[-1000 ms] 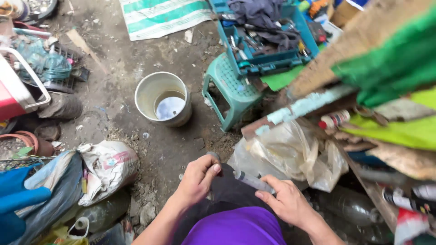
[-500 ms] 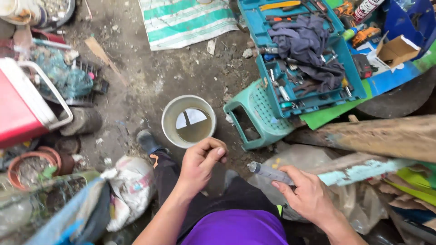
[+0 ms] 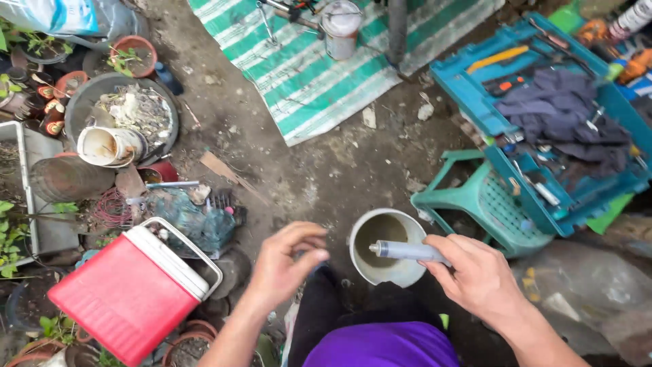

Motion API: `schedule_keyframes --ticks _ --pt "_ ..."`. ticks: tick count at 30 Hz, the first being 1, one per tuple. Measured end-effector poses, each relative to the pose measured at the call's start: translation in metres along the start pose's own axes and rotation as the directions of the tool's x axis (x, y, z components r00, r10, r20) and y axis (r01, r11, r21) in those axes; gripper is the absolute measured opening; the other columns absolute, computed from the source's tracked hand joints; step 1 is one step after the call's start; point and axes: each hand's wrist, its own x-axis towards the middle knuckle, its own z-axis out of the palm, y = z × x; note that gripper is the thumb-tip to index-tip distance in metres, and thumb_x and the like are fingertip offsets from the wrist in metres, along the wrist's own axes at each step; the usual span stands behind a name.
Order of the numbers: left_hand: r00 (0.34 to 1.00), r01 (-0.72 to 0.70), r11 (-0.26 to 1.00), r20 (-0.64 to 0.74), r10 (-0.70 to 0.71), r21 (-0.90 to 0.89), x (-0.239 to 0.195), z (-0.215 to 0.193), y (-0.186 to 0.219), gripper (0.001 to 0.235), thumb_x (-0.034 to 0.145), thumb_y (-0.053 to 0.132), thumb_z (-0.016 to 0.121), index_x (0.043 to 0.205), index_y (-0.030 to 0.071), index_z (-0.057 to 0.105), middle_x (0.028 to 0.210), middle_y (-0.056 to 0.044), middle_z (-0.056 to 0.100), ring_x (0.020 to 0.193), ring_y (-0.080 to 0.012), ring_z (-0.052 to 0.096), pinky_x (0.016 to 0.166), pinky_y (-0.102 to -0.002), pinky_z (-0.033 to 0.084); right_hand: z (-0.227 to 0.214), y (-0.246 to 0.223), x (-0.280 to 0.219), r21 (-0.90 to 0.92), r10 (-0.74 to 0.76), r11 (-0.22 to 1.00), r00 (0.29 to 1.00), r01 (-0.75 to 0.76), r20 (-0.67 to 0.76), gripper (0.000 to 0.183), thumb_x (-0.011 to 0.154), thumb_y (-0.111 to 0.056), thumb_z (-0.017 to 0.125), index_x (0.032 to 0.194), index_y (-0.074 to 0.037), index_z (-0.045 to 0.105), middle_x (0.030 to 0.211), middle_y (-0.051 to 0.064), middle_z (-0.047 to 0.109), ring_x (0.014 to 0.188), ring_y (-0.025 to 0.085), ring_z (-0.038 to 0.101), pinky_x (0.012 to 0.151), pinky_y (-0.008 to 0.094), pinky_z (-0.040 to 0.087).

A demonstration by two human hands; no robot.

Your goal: Sanding and cleaning a motor armature using sandpaper and a cloth in a motorcycle repair shop.

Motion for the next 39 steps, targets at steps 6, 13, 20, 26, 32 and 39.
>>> schedule_keyframes --ticks 6,13,20,26,32,39 --pt "0.998 -0.066 0.998 -0.014 0.066 0.007 0.059 -0.012 0.028 0.022 0.094 0.018 0.088 0.114 0.009 0.089 0.104 -0.005 0.087 0.082 -0.0117 0.077 0.075 -0.027 0.063 0.021 -0.025 0.085 -0.072 -0.092 0.993 0.996 0.09 -0.023 0.029 0.099 -0.022 0.08 0.126 -0.012 0.073 0.086 0.002 0.066 0.074 0.026 0.065 0.069 0.04 0.057" --pt "0.974 0.2 0.917 -0.028 -0.223 -0.346 0.14 -0.074 0.0 0.009 0.088 0.008 0.092 0.097 0.003 0.092 0.076 -0.009 0.085 0.062 -0.0118 0.077 0.062 -0.024 0.068 0.045 -0.021 0.186 -0.068 -0.094 0.993 0.995 0.093 -0.022 0.038 0.097 -0.025 0.083 0.133 -0.015 0.073 0.092 0.002 0.069 0.081 0.028 0.07 0.075 0.043 0.058" --pt "0.915 0.292 0.583 0.043 -0.402 -0.758 0.321 -0.134 -0.075 0.013 0.103 0.014 0.077 0.098 0.002 0.076 0.075 -0.011 0.068 0.069 -0.0217 0.07 0.061 -0.032 0.058 0.07 0.04 0.355 0.037 -0.09 0.995 0.983 0.097 -0.161 0.034 0.1 -0.029 0.082 0.128 -0.011 0.075 0.089 0.002 0.069 0.07 0.023 0.064 0.065 0.04 0.054" --pt "0.923 0.333 0.793 0.006 -0.384 -0.511 0.469 -0.189 -0.042 0.059 0.111 0.038 0.062 0.061 0.006 0.058 0.059 -0.015 0.067 0.06 -0.0253 0.072 0.065 -0.036 0.055 0.036 0.101 0.515 0.068 -0.078 0.994 0.995 0.082 -0.07 0.032 0.103 -0.033 0.076 0.128 -0.015 0.075 0.093 0.001 0.073 0.072 0.023 0.069 0.061 0.042 0.056" --pt "0.973 0.207 0.915 -0.024 -0.229 -0.348 0.584 -0.257 -0.016 0.03 0.094 0.028 0.086 0.117 0.009 0.087 0.088 -0.008 0.087 0.077 -0.0151 0.081 0.077 -0.032 0.067 0.031 0.126 0.666 -0.093 -0.068 0.993 0.991 0.079 0.116 0.036 0.096 -0.035 0.084 0.129 -0.022 0.077 0.1 -0.002 0.079 0.083 0.026 0.078 0.067 0.046 0.062" --pt "0.918 0.364 0.782 0.052 -0.394 -0.506 0.715 -0.355 -0.066 0.023 0.091 0.005 0.089 0.109 -0.01 0.089 0.081 -0.021 0.085 0.069 -0.0272 0.079 0.071 -0.041 0.071 0.032 0.105 0.832 0.112 0.074 0.986 0.937 -0.119 0.342 0.051 0.099 -0.04 0.08 0.144 -0.025 0.062 0.111 0.004 0.083 0.082 0.029 0.084 0.07 0.05 0.06"
